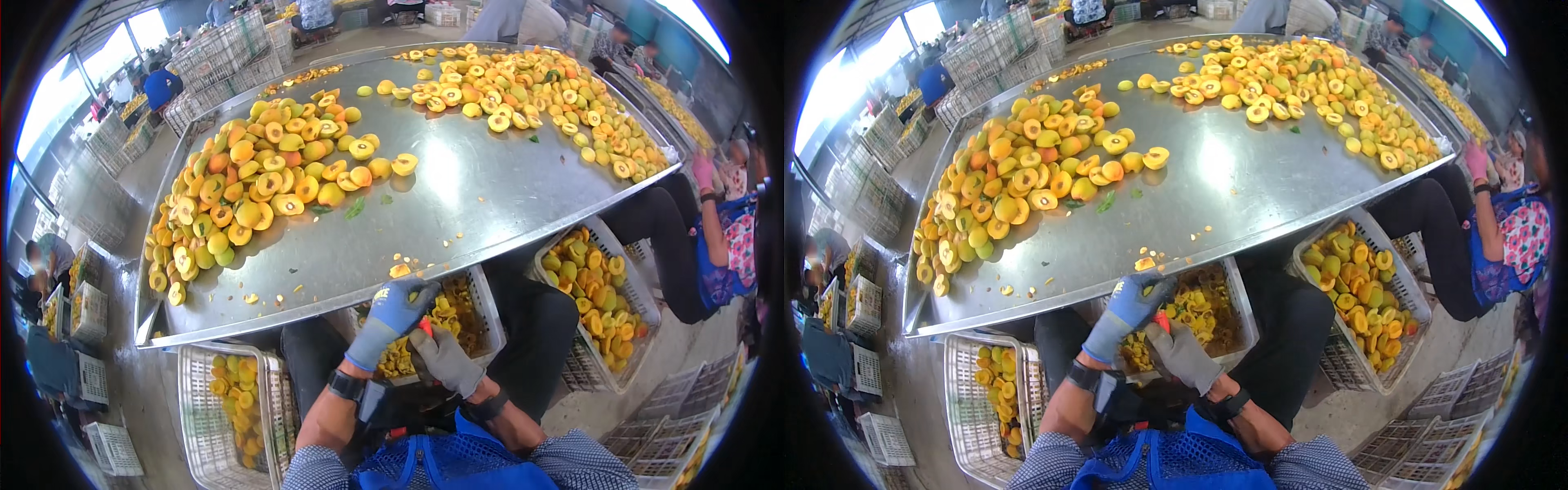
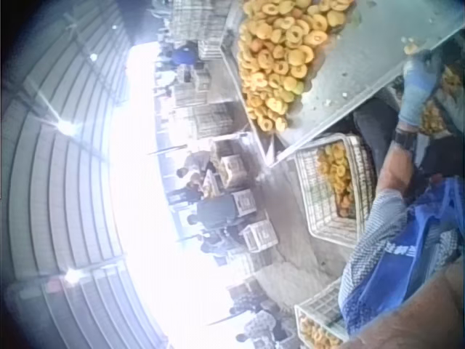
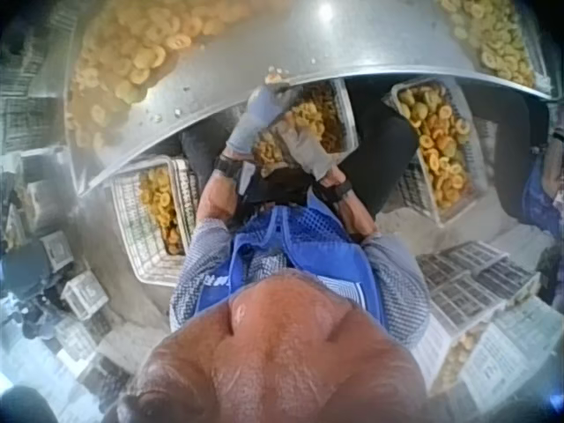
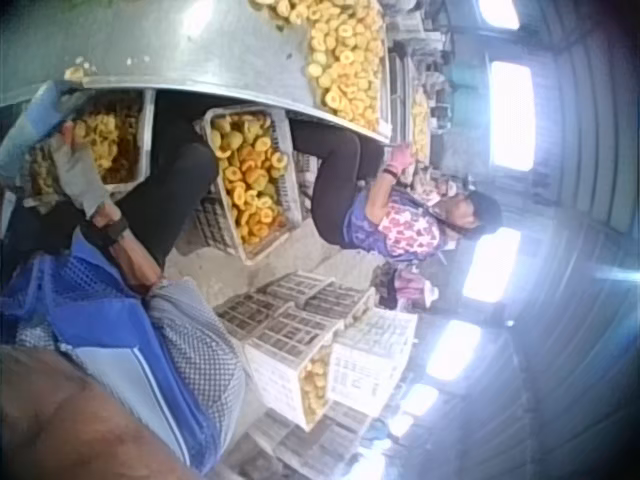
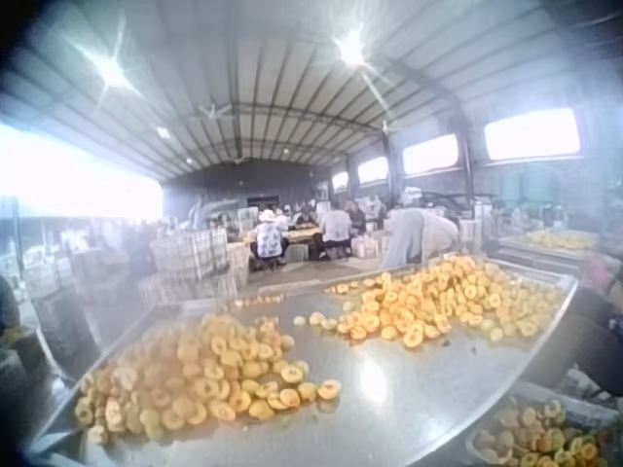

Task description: Using a handheld tool to remove pits from halved peaches and sorting them into a crate.

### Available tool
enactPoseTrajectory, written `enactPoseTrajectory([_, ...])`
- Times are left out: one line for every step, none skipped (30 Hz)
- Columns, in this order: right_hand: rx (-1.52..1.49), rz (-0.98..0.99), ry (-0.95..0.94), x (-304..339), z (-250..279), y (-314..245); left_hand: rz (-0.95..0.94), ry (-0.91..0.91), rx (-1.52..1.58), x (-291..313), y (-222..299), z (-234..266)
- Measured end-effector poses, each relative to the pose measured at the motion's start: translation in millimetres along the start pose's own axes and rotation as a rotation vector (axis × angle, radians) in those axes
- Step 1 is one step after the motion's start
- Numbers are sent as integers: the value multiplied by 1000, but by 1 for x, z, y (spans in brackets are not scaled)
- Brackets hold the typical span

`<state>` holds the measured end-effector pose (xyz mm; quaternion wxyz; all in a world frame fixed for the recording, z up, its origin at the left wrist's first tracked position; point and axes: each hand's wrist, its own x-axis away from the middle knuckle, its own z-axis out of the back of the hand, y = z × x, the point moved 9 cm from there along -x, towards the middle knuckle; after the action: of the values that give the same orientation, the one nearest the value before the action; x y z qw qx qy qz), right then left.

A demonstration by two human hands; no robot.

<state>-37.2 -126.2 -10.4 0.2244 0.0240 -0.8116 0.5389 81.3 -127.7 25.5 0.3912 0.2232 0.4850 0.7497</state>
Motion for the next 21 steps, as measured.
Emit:
enactPoseTrajectory([13, 2, -18, 1, -2, -1, 1, 4, -1, 1, 5, 6])
enactPoseTrajectory([11, 3, -15, 1, -2, 0, 47, -126, 38, 1, 11, 2])
enactPoseTrajectory([64, 28, 0, 2, -1, 1, 92, -256, 75, 3, 16, -4])
enactPoseTrajectory([119, 55, 10, 2, -1, 1, 90, -254, 72, 3, 20, 0])
enactPoseTrajectory([119, 59, 8, 3, -1, 2, 131, -310, 70, 5, 21, -1])
enactPoseTrajectory([77, 44, -17, 3, -4, 4, 171, -366, 69, 8, 19, -2])
enactPoseTrajectory([38, 28, -46, 3, -6, 6, 169, -359, 67, 8, 17, 0])
enactPoseTrajectory([42, 32, -51, 6, -7, 3, 97, -390, 48, 9, 18, -1])
enactPoseTrajectory([-60, -55, -106, 11, -14, 6, 24, -420, 28, 11, 20, -2])
enactPoseTrajectory([-164, -144, -156, 16, -20, 10, 21, -418, 27, 14, 19, -2])
enactPoseTrajectory([-162, -142, -156, 18, -19, 8, 37, -360, 42, 16, 15, 2])
enactPoseTrajectory([-132, -124, -172, 19, -19, 5, 52, -302, 58, 15, 13, 7])
enactPoseTrajectory([-103, -106, -188, 20, -21, 2, 49, -300, 57, 13, 14, 9])
enactPoseTrajectory([-101, -103, -190, 21, -22, 0, 21, -398, 62, 12, 19, 4])
enactPoseTrajectory([-114, -115, -174, 21, -23, -1, -7, -494, 66, 13, 23, -2])
enactPoseTrajectory([-127, -127, -161, 21, -23, -2, -8, -489, 63, 14, 23, -3])
enactPoseTrajectory([-124, -126, -167, 20, -26, -4, -24, -357, 164, 14, 25, 2])
enactPoseTrajectory([-187, -149, -154, 19, -27, -5, -41, -222, 262, 14, 25, 8])
enactPoseTrajectory([-248, -174, -136, 17, -27, -4, -20, -131, 233, 14, 18, 10])
enactPoseTrajectory([-239, -175, -150, 14, -26, 0, -20, -115, 230, 16, 16, 4])
enactPoseTrajectory([-89, -80, -101, 9, -15, 0, -64, -34, 309, 18, 17, 5])
